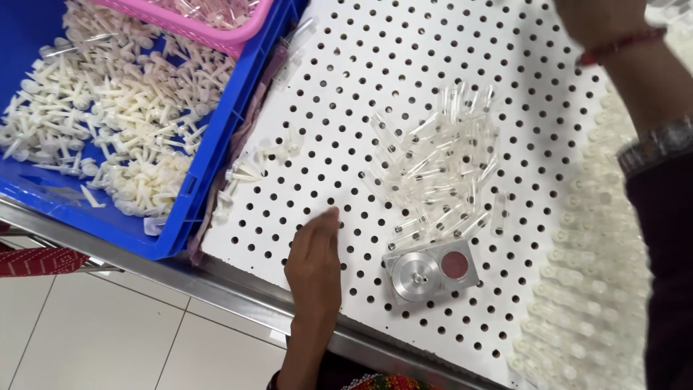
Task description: The person sits at a factory workstation and assembles small plastic parts one at a time: they pick white plastic stopper-like pieces and clear plastic tubes from baskets, press a white piece into a clear tube using a small metal fixture on the perforated board, and place the assembled units in rows on the board. They occasionally refill the work area from the baskets.
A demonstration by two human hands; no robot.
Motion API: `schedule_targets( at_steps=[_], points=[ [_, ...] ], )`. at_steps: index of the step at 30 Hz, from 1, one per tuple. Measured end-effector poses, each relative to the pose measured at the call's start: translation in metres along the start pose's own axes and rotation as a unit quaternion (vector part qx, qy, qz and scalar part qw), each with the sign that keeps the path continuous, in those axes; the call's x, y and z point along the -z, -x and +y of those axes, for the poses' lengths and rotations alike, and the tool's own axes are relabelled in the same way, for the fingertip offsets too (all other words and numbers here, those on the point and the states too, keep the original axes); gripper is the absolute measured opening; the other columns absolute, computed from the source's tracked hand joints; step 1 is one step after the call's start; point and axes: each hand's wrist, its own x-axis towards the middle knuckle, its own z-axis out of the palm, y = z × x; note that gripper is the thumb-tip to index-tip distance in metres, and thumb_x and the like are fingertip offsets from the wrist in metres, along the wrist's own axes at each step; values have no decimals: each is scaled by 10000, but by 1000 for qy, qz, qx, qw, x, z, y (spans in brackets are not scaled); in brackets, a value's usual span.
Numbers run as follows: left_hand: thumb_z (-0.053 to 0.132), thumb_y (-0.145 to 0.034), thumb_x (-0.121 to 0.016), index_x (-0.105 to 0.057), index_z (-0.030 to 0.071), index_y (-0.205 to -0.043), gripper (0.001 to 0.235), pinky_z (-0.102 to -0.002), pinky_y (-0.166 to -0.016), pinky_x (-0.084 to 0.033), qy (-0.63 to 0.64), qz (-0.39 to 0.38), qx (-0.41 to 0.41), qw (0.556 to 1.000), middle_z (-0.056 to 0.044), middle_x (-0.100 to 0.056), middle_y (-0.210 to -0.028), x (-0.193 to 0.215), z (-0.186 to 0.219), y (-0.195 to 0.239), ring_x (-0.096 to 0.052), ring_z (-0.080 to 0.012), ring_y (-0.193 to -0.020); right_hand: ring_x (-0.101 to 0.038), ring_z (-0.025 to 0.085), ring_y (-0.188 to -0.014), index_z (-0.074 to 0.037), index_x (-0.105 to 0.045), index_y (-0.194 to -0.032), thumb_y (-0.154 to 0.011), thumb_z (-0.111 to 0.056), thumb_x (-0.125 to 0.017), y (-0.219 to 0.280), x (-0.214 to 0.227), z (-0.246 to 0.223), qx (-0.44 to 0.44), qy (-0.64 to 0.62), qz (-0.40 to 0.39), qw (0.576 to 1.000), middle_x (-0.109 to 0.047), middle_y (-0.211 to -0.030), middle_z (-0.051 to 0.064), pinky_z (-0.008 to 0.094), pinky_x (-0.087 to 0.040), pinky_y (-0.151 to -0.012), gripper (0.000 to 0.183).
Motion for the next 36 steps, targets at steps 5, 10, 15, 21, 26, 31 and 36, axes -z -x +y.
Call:
schedule_targets(
  at_steps=[5,10,15,21,26,31,36],
  points=[
    [8,-940,-705,-717,43,-1168,231,-326,-791,-602,27,32,-32,999,-90,-732,-1098,27,13,3,-722,-227,-967,-689,263,-840,-190,-786,-1043,-886,-292,-762,-17,140,-130,64,-104,-170,978,-751,-951,48,442,-545,-737,188],
    [-2,-877,-683,-741,61,-1110,248,-361,-693,-592,-15,-170,62,983,-79,-756,-1061,46,22,-7,-732,-246,-849,-698,213,-940,-146,-729,-1141,-963,-272,-719,23,152,-160,95,-67,-145,983,-735,-959,22,401,-562,-825,219],
    [6,-852,-674,-732,51,-1084,244,-324,-744,-620,47,-99,2,994,-100,-742,-1063,48,23,5,-754,-253,-932,-728,154,-871,-119,-682,-1201,-945,-202,-723,83,198,-197,-80,-298,-163,937,-745,-1146,46,321,-607,-710,272],
    [17,-925,-697,-725,33,-1078,157,-305,-687,-634,107,-139,71,982,-92,-764,-1109,35,24,24,-773,-222,-890,-771,149,-880,-222,-719,-1217,-798,-238,-810,128,241,-246,-172,-362,-280,872,-773,-1087,-20,298,-637,-704,429],
    [-13,-897,-698,-757,43,-1070,191,-254,-664,-649,256,-88,73,960,-101,-752,-1117,36,42,46,-779,-178,-905,-603,274,-1240,-166,-690,-1147,-797,-209,-749,137,248,-255,63,-242,-109,962,-684,-1233,-8,438,-513,-995,358],
    [4,-927,-718,-766,57,-1081,169,-242,-697,-640,346,-131,71,926,-81,-754,-1162,24,59,58,-777,-149,-922,-662,227,-1119,-175,-714,-1191,-829,-230,-747,144,251,-269,53,-235,-100,965,-716,-1172,-12,422,-534,-945,367],
    [27,-963,-734,-756,51,-1140,180,-270,-851,-655,452,-119,66,882,-76,-765,-1131,21,69,56,-769,-133,-1010,-766,115,-842,-149,-746,-1115,-777,-208,-787,162,259,-272,-239,-378,-194,873,-796,-991,-7,295,-592,-675,346]
  ],
)
